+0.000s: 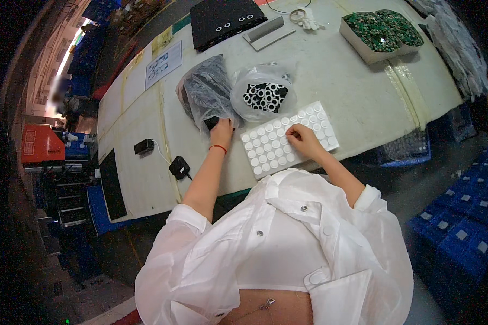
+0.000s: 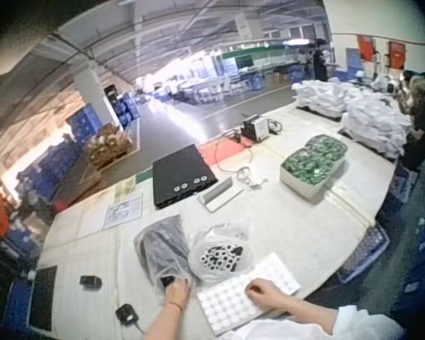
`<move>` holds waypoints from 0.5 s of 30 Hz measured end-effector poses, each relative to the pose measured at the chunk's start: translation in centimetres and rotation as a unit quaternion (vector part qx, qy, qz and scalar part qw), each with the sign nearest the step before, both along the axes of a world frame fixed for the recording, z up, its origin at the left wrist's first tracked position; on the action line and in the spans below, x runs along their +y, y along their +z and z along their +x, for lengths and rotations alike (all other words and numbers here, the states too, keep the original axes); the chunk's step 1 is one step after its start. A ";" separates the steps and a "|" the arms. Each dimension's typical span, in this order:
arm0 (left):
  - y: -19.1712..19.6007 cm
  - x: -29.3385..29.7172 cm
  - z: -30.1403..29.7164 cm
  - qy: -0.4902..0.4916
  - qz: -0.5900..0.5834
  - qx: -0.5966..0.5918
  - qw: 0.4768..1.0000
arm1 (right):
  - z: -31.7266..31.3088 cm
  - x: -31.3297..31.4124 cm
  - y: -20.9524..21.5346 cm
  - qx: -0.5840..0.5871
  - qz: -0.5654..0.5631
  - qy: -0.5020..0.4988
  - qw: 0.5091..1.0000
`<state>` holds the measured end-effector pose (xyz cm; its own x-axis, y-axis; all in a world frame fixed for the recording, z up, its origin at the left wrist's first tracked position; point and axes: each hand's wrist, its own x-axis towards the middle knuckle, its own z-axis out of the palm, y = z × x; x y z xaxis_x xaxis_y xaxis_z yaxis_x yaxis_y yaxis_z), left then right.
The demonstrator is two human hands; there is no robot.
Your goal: The person sorts small black cylindrical electronic components by hand into a white plastic grid tray.
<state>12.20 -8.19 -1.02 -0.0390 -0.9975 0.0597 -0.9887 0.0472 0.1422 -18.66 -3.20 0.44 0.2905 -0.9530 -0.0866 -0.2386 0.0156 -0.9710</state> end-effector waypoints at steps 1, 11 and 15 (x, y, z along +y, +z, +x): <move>0.2 -0.8 0.4 0.034 0.027 0.028 0.999 | 0.0 0.0 0.0 -0.002 -0.002 0.002 1.000; 3.2 -2.4 -1.0 0.326 0.069 0.756 0.564 | -0.4 0.1 -0.5 0.000 -0.023 -0.010 1.000; 3.4 0.5 -2.7 0.320 0.179 0.876 0.314 | -0.2 -0.1 -0.8 -0.007 -0.007 -0.011 1.000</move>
<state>9.49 -7.71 2.36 -0.0439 -0.7234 -0.6890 0.8307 -0.4096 0.3770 -18.83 -3.26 -0.31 0.2701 -0.9604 -0.0682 -0.2241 0.0062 -0.9746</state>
